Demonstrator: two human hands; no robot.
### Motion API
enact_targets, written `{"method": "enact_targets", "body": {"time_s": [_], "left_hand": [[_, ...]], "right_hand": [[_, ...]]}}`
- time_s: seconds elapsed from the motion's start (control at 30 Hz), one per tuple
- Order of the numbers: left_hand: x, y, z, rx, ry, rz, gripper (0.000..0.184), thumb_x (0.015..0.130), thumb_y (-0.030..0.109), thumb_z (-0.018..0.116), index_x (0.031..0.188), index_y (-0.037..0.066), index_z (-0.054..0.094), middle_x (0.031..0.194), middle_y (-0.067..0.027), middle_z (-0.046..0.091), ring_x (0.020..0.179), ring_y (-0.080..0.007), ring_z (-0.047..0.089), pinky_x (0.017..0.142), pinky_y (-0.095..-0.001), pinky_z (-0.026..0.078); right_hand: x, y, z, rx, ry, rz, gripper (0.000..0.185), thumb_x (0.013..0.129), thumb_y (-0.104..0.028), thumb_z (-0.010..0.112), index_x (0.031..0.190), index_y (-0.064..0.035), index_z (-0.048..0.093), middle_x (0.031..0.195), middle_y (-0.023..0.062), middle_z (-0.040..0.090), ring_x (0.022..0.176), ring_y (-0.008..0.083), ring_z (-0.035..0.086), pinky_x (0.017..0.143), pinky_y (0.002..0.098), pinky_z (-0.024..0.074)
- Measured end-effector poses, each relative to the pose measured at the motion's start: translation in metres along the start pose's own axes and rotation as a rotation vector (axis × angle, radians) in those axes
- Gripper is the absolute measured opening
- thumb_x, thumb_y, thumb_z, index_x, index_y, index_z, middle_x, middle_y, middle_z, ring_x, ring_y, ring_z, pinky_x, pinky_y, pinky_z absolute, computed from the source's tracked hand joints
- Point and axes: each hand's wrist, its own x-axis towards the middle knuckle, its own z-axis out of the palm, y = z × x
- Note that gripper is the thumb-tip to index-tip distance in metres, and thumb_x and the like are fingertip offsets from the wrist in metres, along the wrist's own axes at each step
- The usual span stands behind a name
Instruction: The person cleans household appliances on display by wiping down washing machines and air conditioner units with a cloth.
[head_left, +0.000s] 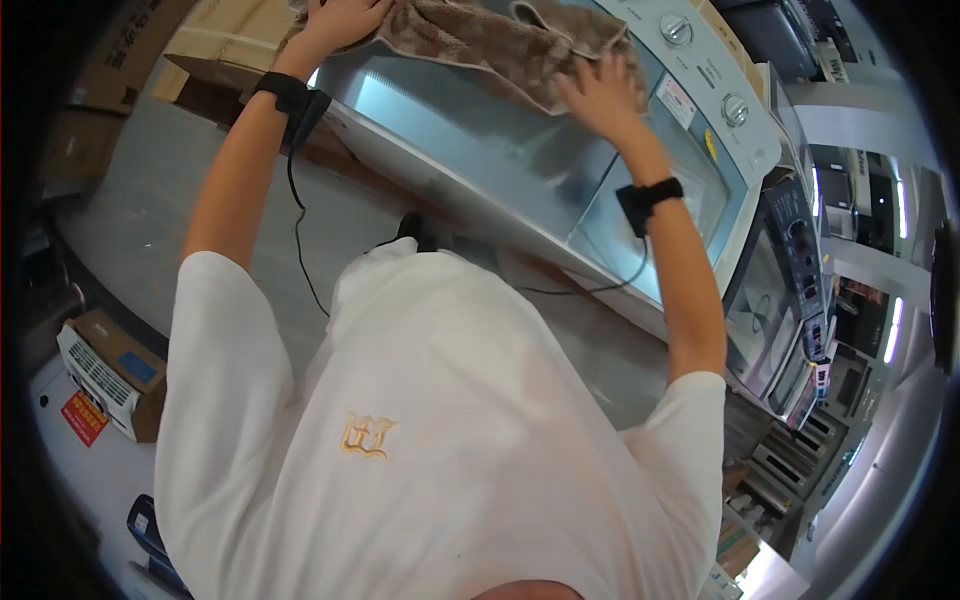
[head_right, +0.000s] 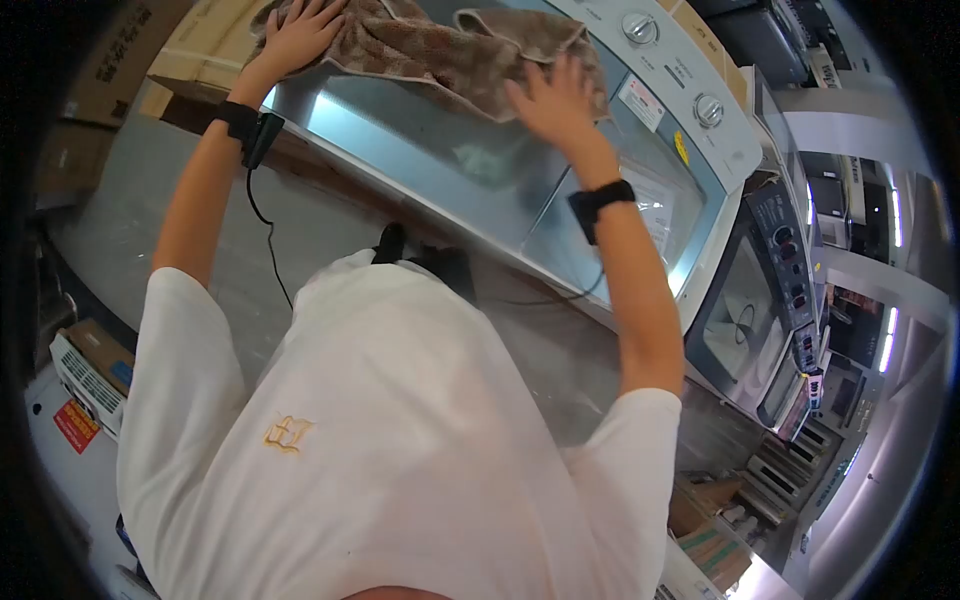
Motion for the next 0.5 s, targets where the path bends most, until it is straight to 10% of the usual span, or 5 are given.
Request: {"method": "enact_targets", "body": {"time_s": [0.1,0.23,0.43,0.5], "left_hand": [[-0.017,0.013,0.026,0.213,-0.037,-0.171,0.053,0.107,0.039,0.042,0.159,0.028,0.040,0.171,0.0008,0.022,0.159,-0.0234,0.015,0.125,-0.0575,0.010],[-0.098,0.008,0.052,0.009,0.237,0.028,0.054,0.106,0.035,0.046,0.159,0.032,0.038,0.168,0.0002,0.029,0.157,-0.0270,0.021,0.123,-0.0625,0.013],[-0.084,-0.013,0.057,0.114,0.039,0.103,0.051,0.104,0.031,0.045,0.154,0.021,0.046,0.171,-0.0025,0.021,0.160,-0.0290,0.010,0.118,-0.0701,0.018],[-0.041,-0.017,0.019,0.095,0.092,0.276,0.046,0.100,0.025,0.052,0.141,0.006,0.053,0.161,-0.0198,0.034,0.154,-0.0422,0.022,0.119,-0.0716,0.019]], "right_hand": [[-0.027,-0.071,-0.009,-0.109,-0.139,-0.256,0.059,0.098,-0.052,0.055,0.139,-0.0109,0.062,0.159,0.0331,0.031,0.152,0.0513,0.020,0.120,0.0680,0.0160],[-0.114,-0.108,-0.046,0.230,-0.194,-0.385,0.051,0.098,-0.047,0.058,0.133,-0.0104,0.065,0.161,0.0291,0.032,0.154,0.0476,0.019,0.120,0.0682,0.0154],[-0.098,0.020,-0.014,-0.049,-0.242,-0.350,0.045,0.100,-0.045,0.057,0.132,-0.0133,0.065,0.164,0.0251,0.027,0.154,0.0459,0.019,0.118,0.0699,0.0185],[-0.037,0.052,0.004,-0.254,-0.258,-0.333,0.048,0.102,-0.046,0.053,0.138,-0.0162,0.060,0.166,0.0249,0.023,0.155,0.0465,0.018,0.118,0.0708,0.0189]]}}
